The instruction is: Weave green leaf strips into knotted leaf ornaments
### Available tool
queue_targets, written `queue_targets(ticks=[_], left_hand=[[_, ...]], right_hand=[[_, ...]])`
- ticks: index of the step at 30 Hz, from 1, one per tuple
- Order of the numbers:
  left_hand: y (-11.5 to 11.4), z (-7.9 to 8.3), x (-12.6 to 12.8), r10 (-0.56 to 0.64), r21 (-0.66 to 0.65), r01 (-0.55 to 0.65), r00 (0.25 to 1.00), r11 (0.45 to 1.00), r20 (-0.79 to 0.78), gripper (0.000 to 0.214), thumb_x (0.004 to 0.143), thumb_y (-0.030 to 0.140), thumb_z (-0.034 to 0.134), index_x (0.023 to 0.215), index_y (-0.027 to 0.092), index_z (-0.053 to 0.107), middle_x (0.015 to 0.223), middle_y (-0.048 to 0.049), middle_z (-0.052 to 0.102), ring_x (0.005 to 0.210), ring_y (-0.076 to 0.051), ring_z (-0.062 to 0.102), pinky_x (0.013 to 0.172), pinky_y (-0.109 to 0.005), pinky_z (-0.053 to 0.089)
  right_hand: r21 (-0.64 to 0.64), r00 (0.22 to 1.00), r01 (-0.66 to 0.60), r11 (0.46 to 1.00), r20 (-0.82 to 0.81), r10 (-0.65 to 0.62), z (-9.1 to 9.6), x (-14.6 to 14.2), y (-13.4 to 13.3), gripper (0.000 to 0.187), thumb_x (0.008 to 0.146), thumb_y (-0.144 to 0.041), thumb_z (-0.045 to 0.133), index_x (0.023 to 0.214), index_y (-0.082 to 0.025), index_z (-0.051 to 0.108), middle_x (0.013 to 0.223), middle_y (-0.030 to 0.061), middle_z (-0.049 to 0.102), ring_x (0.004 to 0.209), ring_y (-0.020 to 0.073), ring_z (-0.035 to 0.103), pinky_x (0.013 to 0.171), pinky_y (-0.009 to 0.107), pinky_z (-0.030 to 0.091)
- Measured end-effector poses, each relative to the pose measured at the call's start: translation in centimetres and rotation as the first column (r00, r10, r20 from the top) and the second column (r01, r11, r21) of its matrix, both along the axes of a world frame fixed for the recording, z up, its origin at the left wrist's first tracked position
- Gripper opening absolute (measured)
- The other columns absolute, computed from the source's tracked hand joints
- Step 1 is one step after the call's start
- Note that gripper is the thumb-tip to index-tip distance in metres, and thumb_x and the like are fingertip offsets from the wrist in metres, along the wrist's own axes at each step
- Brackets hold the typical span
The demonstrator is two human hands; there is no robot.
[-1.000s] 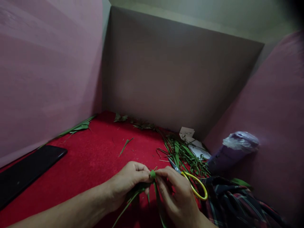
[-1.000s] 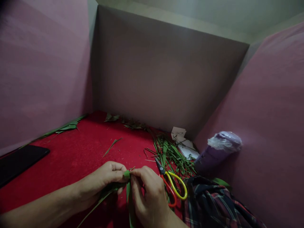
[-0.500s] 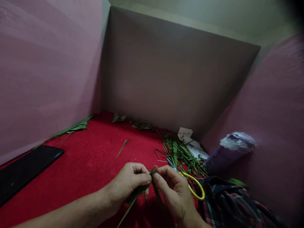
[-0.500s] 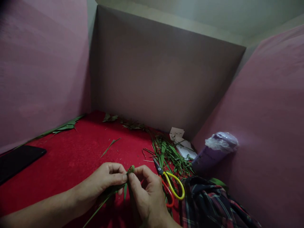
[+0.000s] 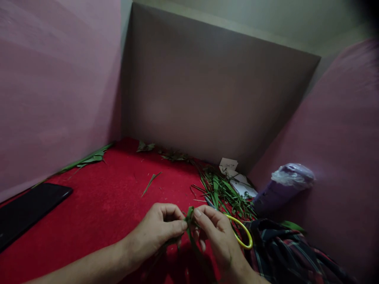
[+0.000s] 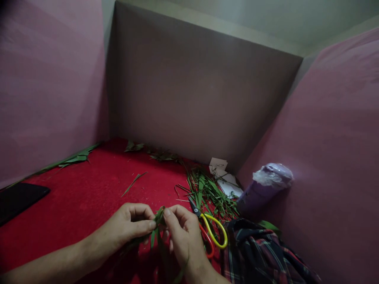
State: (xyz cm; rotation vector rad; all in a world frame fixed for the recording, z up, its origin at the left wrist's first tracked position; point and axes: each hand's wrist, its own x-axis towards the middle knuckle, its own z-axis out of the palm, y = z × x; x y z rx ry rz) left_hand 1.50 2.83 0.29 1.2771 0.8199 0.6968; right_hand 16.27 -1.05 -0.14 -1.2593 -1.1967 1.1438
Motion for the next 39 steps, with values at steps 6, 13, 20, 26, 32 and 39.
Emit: queue_targets(ticks=[6,13,20,26,32,39], left_hand=[[0.0,0.1,0.0,0.009,0.047,-0.008,1.000,0.999,-0.011,0.017,0.064,0.031,0.061,0.058,0.015,0.056,0.049,0.0045,0.050,0.049,-0.009,0.042,0.051,-0.023,0.032],[0.0,0.3,-0.1,0.011,0.062,-0.015,0.998,0.998,0.062,0.021,0.064,0.034,0.065,0.060,0.015,0.058,0.052,0.0040,0.050,0.050,-0.010,0.042,0.052,-0.024,0.032],[-0.1,0.2,-0.1,-0.016,0.028,0.016,1.000,0.999,0.018,0.022,0.064,0.034,0.064,0.061,0.014,0.057,0.050,0.0043,0.050,0.048,-0.008,0.040,0.050,-0.022,0.029],[-0.1,-0.2,-0.5,-0.047,-0.092,0.048,0.999,0.995,0.009,0.021,0.067,0.036,0.063,0.066,0.017,0.055,0.049,0.0042,0.054,0.037,-0.006,0.036,0.038,-0.020,0.025],[-0.1,-0.2,-0.6,-0.043,-0.138,0.045,0.999,0.989,0.018,0.020,0.070,0.036,0.060,0.069,0.018,0.052,0.051,0.0038,0.056,0.034,-0.006,0.037,0.033,-0.017,0.024],[-0.1,0.0,-0.4,-0.018,-0.082,0.015,1.000,0.996,-0.026,0.021,0.068,0.036,0.061,0.066,0.017,0.053,0.049,0.0044,0.053,0.038,-0.006,0.037,0.038,-0.020,0.024]], right_hand=[[0.014,1.000,-0.013,1.000,-0.008,0.013,-0.5,-0.2,0.0,0.033,0.074,-0.048,0.062,0.065,-0.017,0.053,0.052,-0.0045,0.047,0.043,0.0075,0.038,0.040,0.019,0.030],[0.092,1.000,-0.021,0.996,0.021,0.019,-0.9,-0.3,0.0,0.028,0.075,-0.041,0.064,0.067,-0.016,0.054,0.060,-0.0028,0.050,0.054,0.0090,0.042,0.050,0.020,0.035],[0.229,0.984,-0.040,0.973,0.178,-0.002,-0.9,0.1,-0.4,0.016,0.086,-0.030,0.051,0.077,-0.018,0.054,0.068,-0.0018,0.053,0.062,0.0112,0.048,0.056,0.021,0.039],[0.392,0.874,-0.094,0.915,0.473,-0.113,-1.0,0.4,-0.7,0.018,0.090,-0.028,0.042,0.084,-0.018,0.055,0.070,0.0012,0.058,0.059,0.0125,0.052,0.054,0.023,0.040],[0.440,0.861,-0.084,0.894,0.484,-0.158,-0.9,0.5,-0.7,0.028,0.094,-0.030,0.033,0.090,-0.018,0.058,0.078,0.0043,0.062,0.072,0.0158,0.059,0.065,0.026,0.044],[0.400,0.919,-0.044,0.915,0.375,-0.120,-0.7,0.2,-0.6,0.028,0.091,-0.038,0.041,0.088,-0.018,0.060,0.074,0.0032,0.064,0.067,0.0153,0.060,0.062,0.025,0.046]])
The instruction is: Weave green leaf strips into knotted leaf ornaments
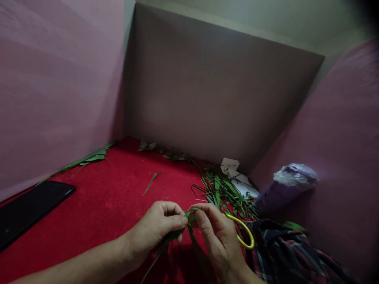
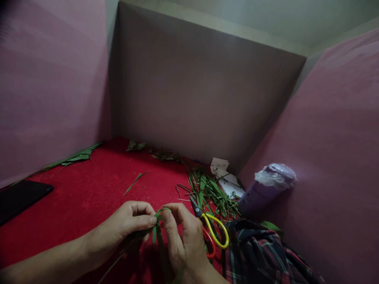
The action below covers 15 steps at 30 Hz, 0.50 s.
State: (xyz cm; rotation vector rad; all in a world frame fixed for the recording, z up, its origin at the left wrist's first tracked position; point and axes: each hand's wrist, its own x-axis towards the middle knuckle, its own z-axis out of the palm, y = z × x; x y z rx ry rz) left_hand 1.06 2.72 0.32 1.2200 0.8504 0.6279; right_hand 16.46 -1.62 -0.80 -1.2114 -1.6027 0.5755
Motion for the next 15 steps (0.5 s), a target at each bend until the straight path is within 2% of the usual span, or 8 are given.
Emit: queue_targets(ticks=[5,9,12,15], left_hand=[[-0.04,0.22,0.37,0.040,0.085,-0.040,0.999,0.996,0.010,0.022,0.063,0.033,0.064,0.060,0.014,0.055,0.049,0.0042,0.050,0.047,-0.008,0.041,0.049,-0.022,0.030],[0.09,0.41,0.40,0.051,0.140,-0.051,0.999,0.989,0.002,0.019,0.063,0.031,0.063,0.058,0.014,0.055,0.049,0.0044,0.049,0.049,-0.009,0.041,0.050,-0.023,0.031],[0.23,0.27,0.35,0.044,0.154,-0.045,0.999,0.987,0.006,0.018,0.064,0.030,0.062,0.059,0.015,0.055,0.050,0.0049,0.048,0.049,-0.009,0.040,0.050,-0.023,0.031],[0.28,-0.03,0.31,0.024,0.136,-0.027,0.999,0.990,0.021,0.019,0.064,0.031,0.063,0.059,0.015,0.054,0.049,0.0053,0.048,0.049,-0.009,0.040,0.050,-0.023,0.030]], right_hand=[[-0.077,0.999,0.036,0.996,0.013,-0.036,0.06,0.05,0.05,0.033,0.092,-0.038,0.039,0.075,-0.018,0.057,0.066,0.0015,0.059,0.061,0.0141,0.055,0.056,0.024,0.042],[0.000,0.982,0.065,0.998,0.180,-0.064,0.36,0.34,0.06,0.033,0.092,-0.033,0.040,0.066,-0.018,0.054,0.060,-0.0006,0.052,0.057,0.0128,0.048,0.055,0.024,0.036],[0.064,0.974,0.044,0.997,0.217,-0.057,0.47,0.42,0.12,0.025,0.090,-0.028,0.044,0.071,-0.018,0.057,0.065,0.0001,0.054,0.061,0.0131,0.049,0.057,0.025,0.036],[0.066,0.988,0.032,0.997,0.148,-0.041,0.30,0.34,0.16,0.016,0.089,-0.025,0.047,0.079,-0.018,0.058,0.071,0.0009,0.059,0.064,0.0134,0.053,0.059,0.024,0.040]])
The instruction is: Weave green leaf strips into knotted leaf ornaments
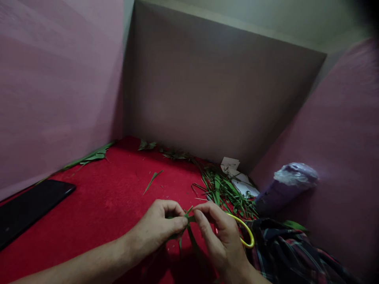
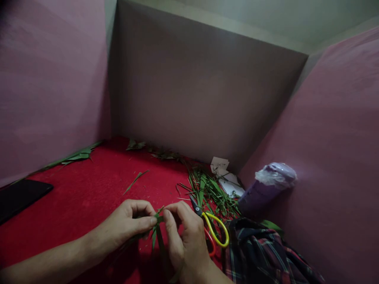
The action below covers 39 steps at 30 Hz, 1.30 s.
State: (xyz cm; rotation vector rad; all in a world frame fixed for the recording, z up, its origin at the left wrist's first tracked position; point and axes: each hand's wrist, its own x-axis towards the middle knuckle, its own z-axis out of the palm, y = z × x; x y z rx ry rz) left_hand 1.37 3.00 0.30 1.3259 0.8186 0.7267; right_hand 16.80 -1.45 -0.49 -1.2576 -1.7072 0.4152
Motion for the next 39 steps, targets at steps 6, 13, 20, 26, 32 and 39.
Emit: queue_targets(ticks=[6,13,20,26,32,39], left_hand=[[0.0,0.1,-0.1,-0.001,-0.019,0.000,1.000,1.000,-0.026,0.018,0.062,0.030,0.063,0.060,0.015,0.054,0.050,0.0060,0.046,0.048,-0.008,0.038,0.050,-0.023,0.028],[-0.1,-0.1,-0.2,-0.019,-0.027,0.017,0.997,1.000,-0.071,0.017,0.062,0.030,0.062,0.062,0.015,0.055,0.048,0.0057,0.049,0.046,-0.008,0.042,0.048,-0.022,0.029],[0.1,0.1,-0.3,-0.109,-0.028,0.106,0.986,0.994,-0.128,0.012,0.062,0.026,0.058,0.057,0.016,0.054,0.044,0.0052,0.049,0.043,-0.009,0.041,0.047,-0.022,0.031],[0.2,0.4,-0.3,-0.054,-0.043,0.050,0.995,0.998,-0.090,0.015,0.061,0.028,0.062,0.059,0.015,0.056,0.045,0.0050,0.050,0.044,-0.008,0.041,0.047,-0.021,0.029],[0.0,1.1,-0.5,0.027,-0.083,-0.030,0.999,0.996,-0.040,0.018,0.064,0.030,0.064,0.058,0.015,0.056,0.045,0.0045,0.052,0.042,-0.007,0.039,0.044,-0.020,0.027],[0.3,0.8,-0.8,0.028,-0.171,-0.007,0.992,0.985,0.121,0.017,0.070,0.027,0.063,0.059,0.015,0.054,0.046,0.0032,0.056,0.039,-0.005,0.038,0.040,-0.018,0.025]], right_hand=[[-0.001,0.995,-0.032,0.999,-0.091,0.032,-0.3,0.0,-0.1,0.007,0.087,-0.022,0.050,0.085,-0.020,0.056,0.078,0.0016,0.060,0.070,0.0145,0.057,0.064,0.025,0.044],[0.079,0.994,-0.057,0.995,-0.086,0.064,-0.2,0.3,0.1,0.007,0.085,-0.018,0.050,0.083,-0.020,0.057,0.081,0.0029,0.056,0.075,0.0161,0.055,0.065,0.027,0.044],[0.120,0.981,-0.093,0.988,-0.159,0.111,-0.6,0.6,0.7,0.010,0.086,-0.015,0.048,0.087,-0.021,0.056,0.086,0.0030,0.053,0.080,0.0164,0.054,0.067,0.028,0.044],[0.062,0.983,0.007,0.998,-0.182,0.005,-0.4,0.7,0.6,0.007,0.087,-0.024,0.051,0.087,-0.021,0.057,0.089,0.0030,0.055,0.082,0.0169,0.053,0.071,0.028,0.042],[-0.201,0.933,0.020,0.979,-0.348,-0.090,-0.6,0.4,0.6,0.022,0.087,-0.040,0.048,0.094,-0.020,0.055,0.087,0.0040,0.060,0.083,0.0178,0.054,0.072,0.028,0.042],[-0.299,0.764,-0.217,0.929,-0.645,-0.029,-0.9,-0.6,0.7,0.039,0.068,-0.033,0.072,0.098,-0.022,0.049,0.094,0.0030,0.059,0.063,0.0123,0.055,0.053,0.024,0.043]])
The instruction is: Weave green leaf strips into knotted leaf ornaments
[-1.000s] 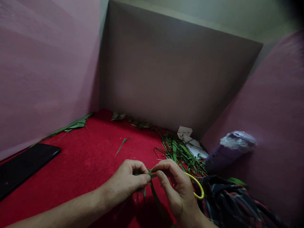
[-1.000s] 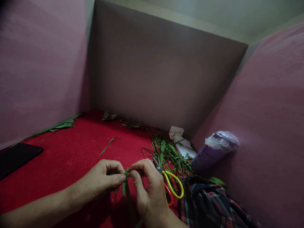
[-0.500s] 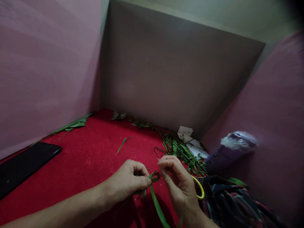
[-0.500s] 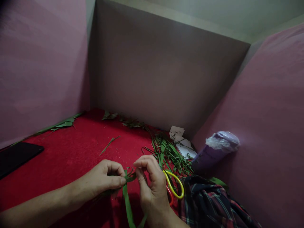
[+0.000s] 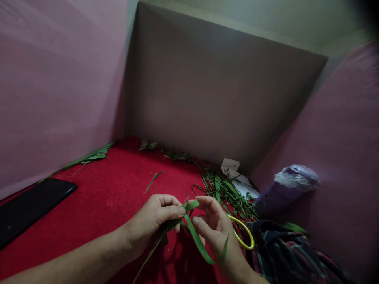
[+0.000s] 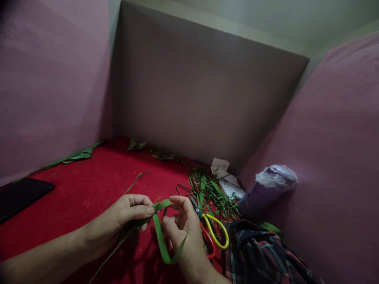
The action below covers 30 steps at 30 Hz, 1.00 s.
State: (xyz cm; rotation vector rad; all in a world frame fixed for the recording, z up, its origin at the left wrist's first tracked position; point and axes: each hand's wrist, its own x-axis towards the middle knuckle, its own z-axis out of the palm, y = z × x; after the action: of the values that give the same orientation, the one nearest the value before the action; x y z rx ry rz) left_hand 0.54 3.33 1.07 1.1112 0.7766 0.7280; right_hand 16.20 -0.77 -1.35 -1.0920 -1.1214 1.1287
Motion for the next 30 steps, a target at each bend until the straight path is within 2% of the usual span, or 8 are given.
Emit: queue_targets(ticks=[2,5,10,15,18,23,30], left_hand=[[0.1,-0.3,-0.1,-0.009,-0.003,0.009,0.999,1.000,0.037,0.017,0.070,0.026,0.063,0.060,0.015,0.055,0.048,0.0023,0.056,0.040,-0.005,0.040,0.041,-0.018,0.025],[0.3,-0.5,-0.2,-0.003,-0.005,0.004,0.998,1.000,0.058,0.016,0.071,0.026,0.062,0.062,0.014,0.056,0.049,0.0020,0.057,0.042,-0.006,0.041,0.041,-0.018,0.025],[0.2,-0.4,-0.2,0.032,0.003,-0.032,0.999,0.999,0.030,0.017,0.071,0.026,0.063,0.061,0.015,0.055,0.049,0.0030,0.056,0.042,-0.006,0.038,0.042,-0.019,0.025],[-0.3,0.3,0.0,0.042,0.060,-0.039,0.998,0.997,-0.052,0.018,0.070,0.027,0.062,0.059,0.016,0.054,0.045,0.0043,0.054,0.041,-0.006,0.038,0.043,-0.020,0.025],[-0.6,0.5,0.2,0.028,0.063,-0.022,0.994,0.998,-0.107,0.018,0.068,0.028,0.063,0.058,0.016,0.054,0.044,0.0058,0.052,0.038,-0.006,0.035,0.042,-0.021,0.024],[-0.5,0.0,0.3,-0.015,0.124,0.029,0.993,0.992,-0.117,0.020,0.065,0.031,0.064,0.058,0.014,0.056,0.047,0.0038,0.052,0.045,-0.008,0.040,0.047,-0.021,0.027],[-0.4,-0.3,0.4,-0.050,0.101,0.061,0.993,0.993,-0.112,0.013,0.063,0.026,0.062,0.061,0.014,0.057,0.049,0.0040,0.052,0.047,-0.009,0.041,0.049,-0.023,0.027]], right_hand=[[-0.038,0.994,-0.058,0.998,-0.099,0.054,-0.1,-0.1,0.2,0.040,0.064,-0.031,0.076,0.093,-0.020,0.050,0.089,0.0025,0.061,0.062,0.0125,0.058,0.051,0.022,0.043],[-0.080,0.982,-0.116,0.990,-0.159,0.102,-0.4,0.0,0.5,0.036,0.065,-0.033,0.076,0.087,-0.018,0.052,0.073,0.0008,0.062,0.051,0.0101,0.056,0.044,0.019,0.039],[-0.080,0.994,-0.042,0.996,-0.105,0.033,-0.3,0.1,0.4,0.031,0.070,-0.041,0.072,0.075,-0.017,0.053,0.057,-0.0022,0.060,0.040,0.0078,0.050,0.037,0.017,0.035],[-0.111,0.997,-0.040,0.993,-0.063,0.033,-0.1,0.0,0.1,0.036,0.065,-0.045,0.074,0.066,-0.015,0.055,0.047,-0.0055,0.052,0.033,0.0036,0.039,0.032,0.015,0.027],[-0.134,0.998,-0.040,0.990,-0.059,0.033,-0.1,-0.2,0.1,0.036,0.067,-0.047,0.072,0.066,-0.015,0.055,0.044,-0.0071,0.050,0.028,0.0013,0.031,0.028,0.014,0.019],[-0.131,0.991,-0.033,0.991,-0.130,0.016,0.2,-0.4,0.1,0.039,0.059,-0.045,0.078,0.064,-0.016,0.052,0.041,-0.0078,0.048,0.032,0.0019,0.033,0.032,0.014,0.022],[-0.124,0.995,-0.028,0.992,-0.101,0.015,0.8,-0.4,-0.5,0.034,0.063,-0.040,0.077,0.065,-0.016,0.054,0.046,-0.0066,0.049,0.034,0.0030,0.036,0.031,0.014,0.023]])
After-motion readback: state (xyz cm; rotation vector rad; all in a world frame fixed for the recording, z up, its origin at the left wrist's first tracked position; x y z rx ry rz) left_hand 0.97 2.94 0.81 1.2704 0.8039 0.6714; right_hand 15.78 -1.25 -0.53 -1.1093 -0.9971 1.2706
